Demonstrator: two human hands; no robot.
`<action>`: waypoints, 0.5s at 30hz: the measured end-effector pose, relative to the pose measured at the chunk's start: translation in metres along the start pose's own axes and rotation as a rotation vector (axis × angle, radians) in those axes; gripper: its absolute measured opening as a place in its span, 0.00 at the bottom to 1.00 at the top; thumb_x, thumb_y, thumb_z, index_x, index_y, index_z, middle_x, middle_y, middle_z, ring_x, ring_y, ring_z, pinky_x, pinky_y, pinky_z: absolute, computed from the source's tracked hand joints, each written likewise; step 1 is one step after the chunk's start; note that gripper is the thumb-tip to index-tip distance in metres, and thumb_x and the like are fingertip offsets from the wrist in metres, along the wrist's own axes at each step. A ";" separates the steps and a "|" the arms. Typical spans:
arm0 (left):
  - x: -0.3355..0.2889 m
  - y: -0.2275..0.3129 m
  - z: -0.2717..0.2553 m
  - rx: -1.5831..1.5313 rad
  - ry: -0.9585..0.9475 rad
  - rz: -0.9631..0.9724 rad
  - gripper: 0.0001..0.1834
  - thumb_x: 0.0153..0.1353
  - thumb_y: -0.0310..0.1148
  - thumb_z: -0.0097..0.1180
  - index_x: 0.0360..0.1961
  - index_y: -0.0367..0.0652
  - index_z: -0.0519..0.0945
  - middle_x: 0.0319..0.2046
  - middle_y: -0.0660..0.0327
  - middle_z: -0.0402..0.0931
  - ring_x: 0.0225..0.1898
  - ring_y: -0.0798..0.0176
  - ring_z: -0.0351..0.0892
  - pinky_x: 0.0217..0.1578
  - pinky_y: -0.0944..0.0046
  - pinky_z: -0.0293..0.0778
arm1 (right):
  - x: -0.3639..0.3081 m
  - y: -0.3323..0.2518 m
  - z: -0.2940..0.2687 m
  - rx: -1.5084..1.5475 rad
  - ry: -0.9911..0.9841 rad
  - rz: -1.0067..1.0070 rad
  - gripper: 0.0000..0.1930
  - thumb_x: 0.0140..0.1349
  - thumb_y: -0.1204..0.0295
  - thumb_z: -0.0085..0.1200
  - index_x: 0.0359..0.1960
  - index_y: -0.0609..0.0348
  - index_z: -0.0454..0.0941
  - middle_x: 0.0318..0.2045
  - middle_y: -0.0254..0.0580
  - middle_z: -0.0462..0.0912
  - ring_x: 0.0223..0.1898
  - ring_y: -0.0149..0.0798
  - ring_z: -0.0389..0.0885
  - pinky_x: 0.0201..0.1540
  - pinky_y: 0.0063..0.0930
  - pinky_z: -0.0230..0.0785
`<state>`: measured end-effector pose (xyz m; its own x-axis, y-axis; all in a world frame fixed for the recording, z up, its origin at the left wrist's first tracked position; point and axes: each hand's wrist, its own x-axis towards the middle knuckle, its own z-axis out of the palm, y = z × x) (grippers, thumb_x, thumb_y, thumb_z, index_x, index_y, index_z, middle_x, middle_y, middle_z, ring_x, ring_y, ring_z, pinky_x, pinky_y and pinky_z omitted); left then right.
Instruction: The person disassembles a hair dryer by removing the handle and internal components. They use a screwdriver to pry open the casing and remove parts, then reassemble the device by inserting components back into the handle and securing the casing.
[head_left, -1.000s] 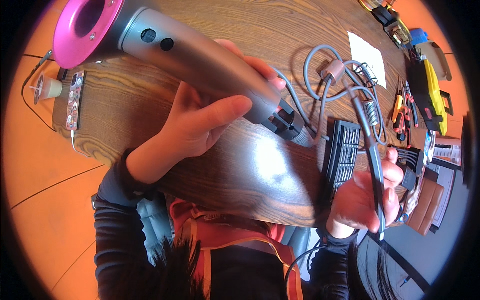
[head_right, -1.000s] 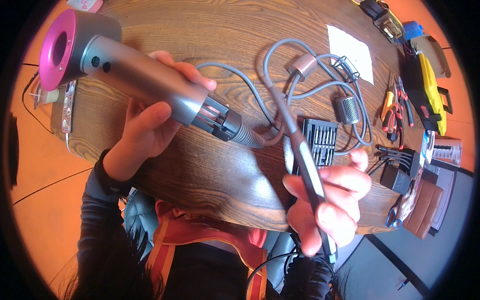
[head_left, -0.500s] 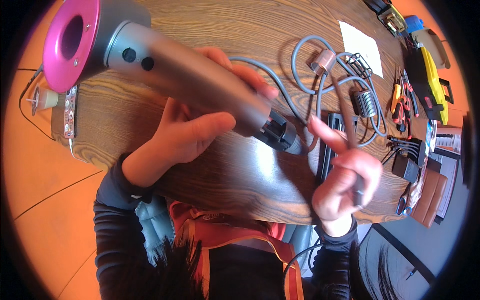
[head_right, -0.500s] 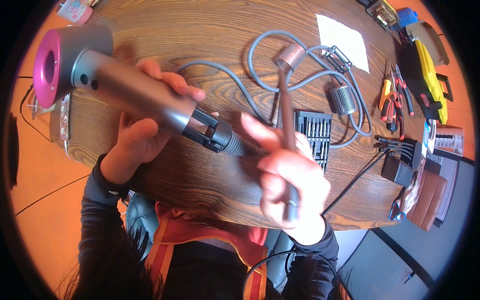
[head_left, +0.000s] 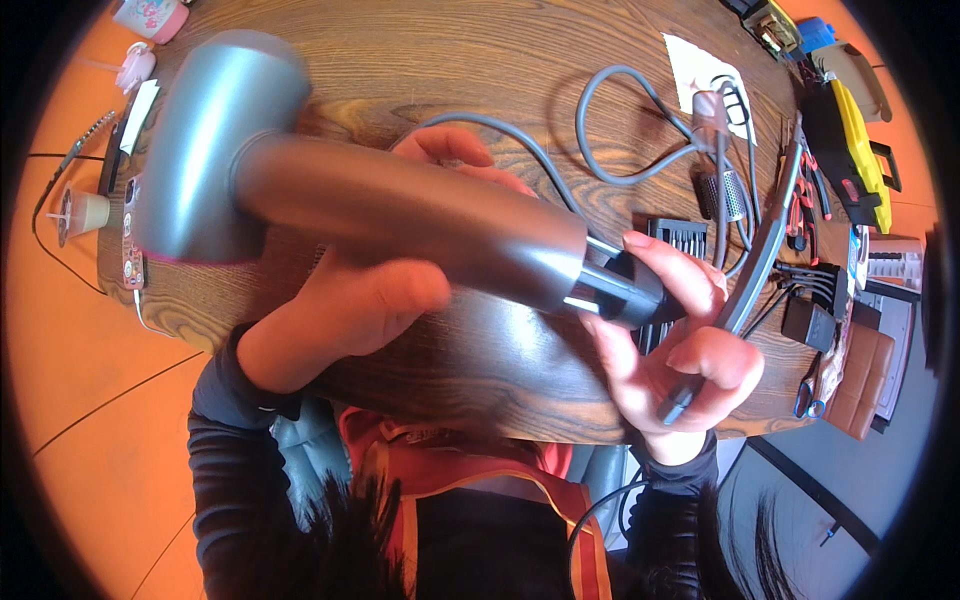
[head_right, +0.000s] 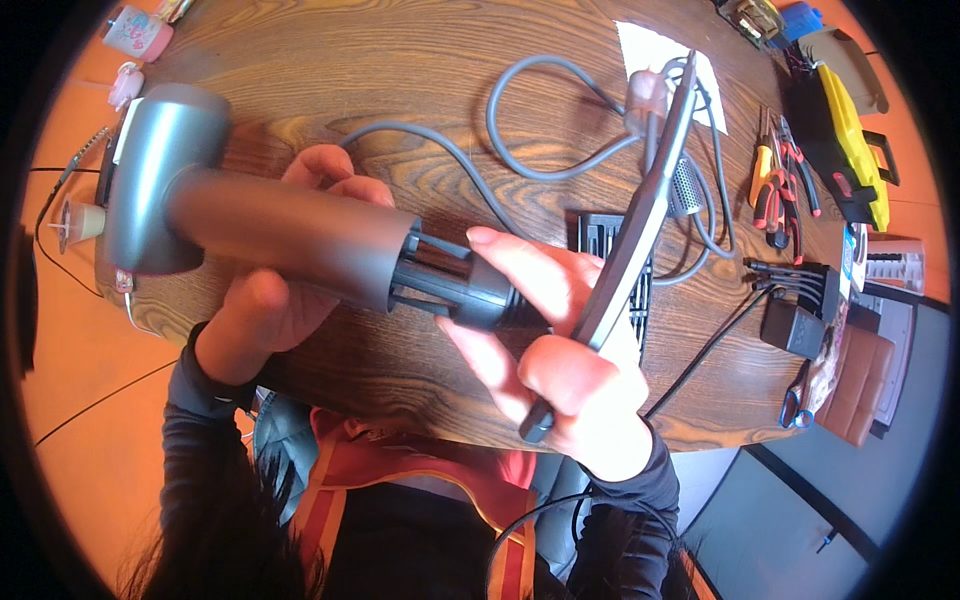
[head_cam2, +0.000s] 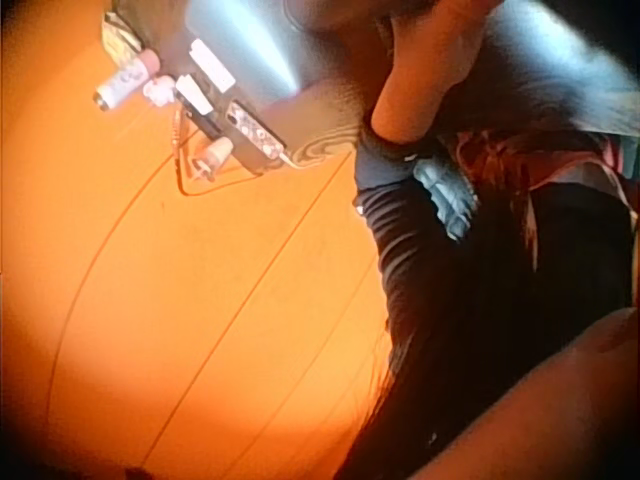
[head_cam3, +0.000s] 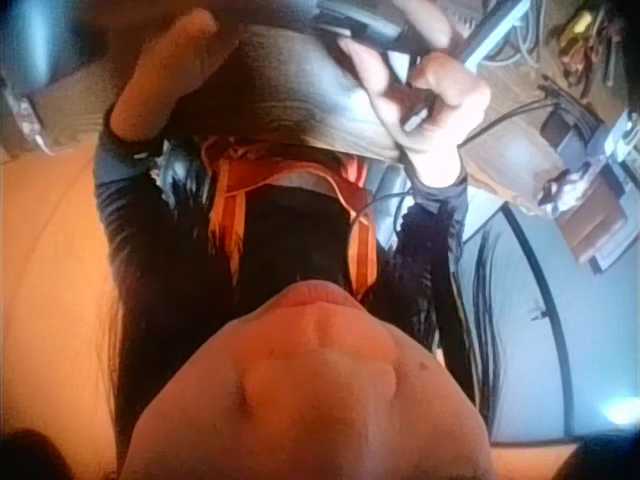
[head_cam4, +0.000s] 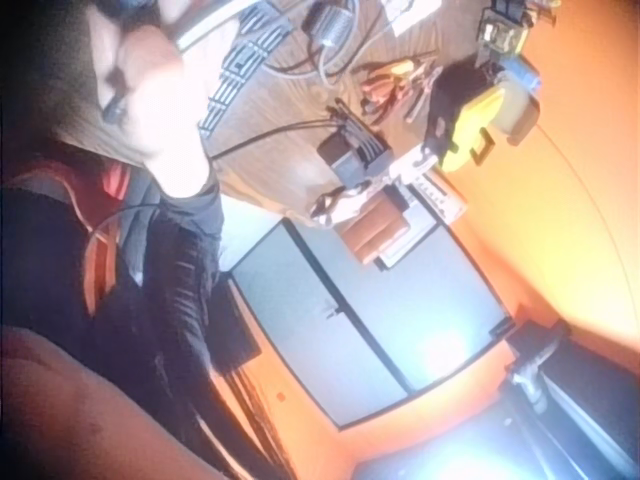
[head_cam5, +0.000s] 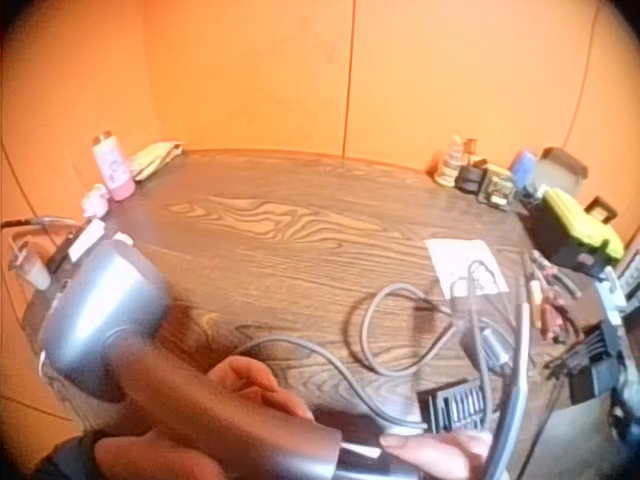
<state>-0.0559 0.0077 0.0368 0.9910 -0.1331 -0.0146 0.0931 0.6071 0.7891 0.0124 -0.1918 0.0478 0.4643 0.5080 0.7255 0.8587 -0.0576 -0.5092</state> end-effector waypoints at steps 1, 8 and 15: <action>-0.001 0.001 0.001 -0.046 0.019 -0.056 0.44 0.47 0.53 0.61 0.57 0.46 0.52 0.53 0.53 0.63 0.59 0.55 0.59 0.55 0.56 0.62 | 0.002 -0.003 -0.002 -0.090 -0.078 -0.008 0.18 0.38 0.81 0.62 0.32 0.62 0.68 0.36 0.58 0.77 0.28 0.47 0.78 0.27 0.31 0.69; -0.003 -0.002 0.005 -0.160 0.150 -0.096 0.39 0.49 0.55 0.57 0.55 0.43 0.59 0.55 0.54 0.62 0.60 0.47 0.55 0.61 0.52 0.51 | 0.006 -0.023 -0.008 -0.222 -0.228 0.183 0.23 0.38 0.78 0.64 0.39 0.58 0.69 0.36 0.51 0.78 0.31 0.45 0.78 0.31 0.33 0.66; 0.000 -0.001 -0.008 -0.162 0.158 -0.096 0.35 0.47 0.47 0.61 0.52 0.43 0.60 0.51 0.55 0.65 0.59 0.46 0.58 0.59 0.52 0.55 | 0.003 -0.011 -0.018 -0.013 -0.173 -0.015 0.22 0.53 0.57 0.55 0.35 0.54 0.56 0.37 0.60 0.78 0.36 0.50 0.79 0.40 0.38 0.67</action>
<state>-0.0550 0.0137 0.0312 0.9785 -0.0800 -0.1904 0.1891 0.7170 0.6710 0.0084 -0.2051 0.0634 0.4083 0.6488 0.6421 0.8684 -0.0592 -0.4924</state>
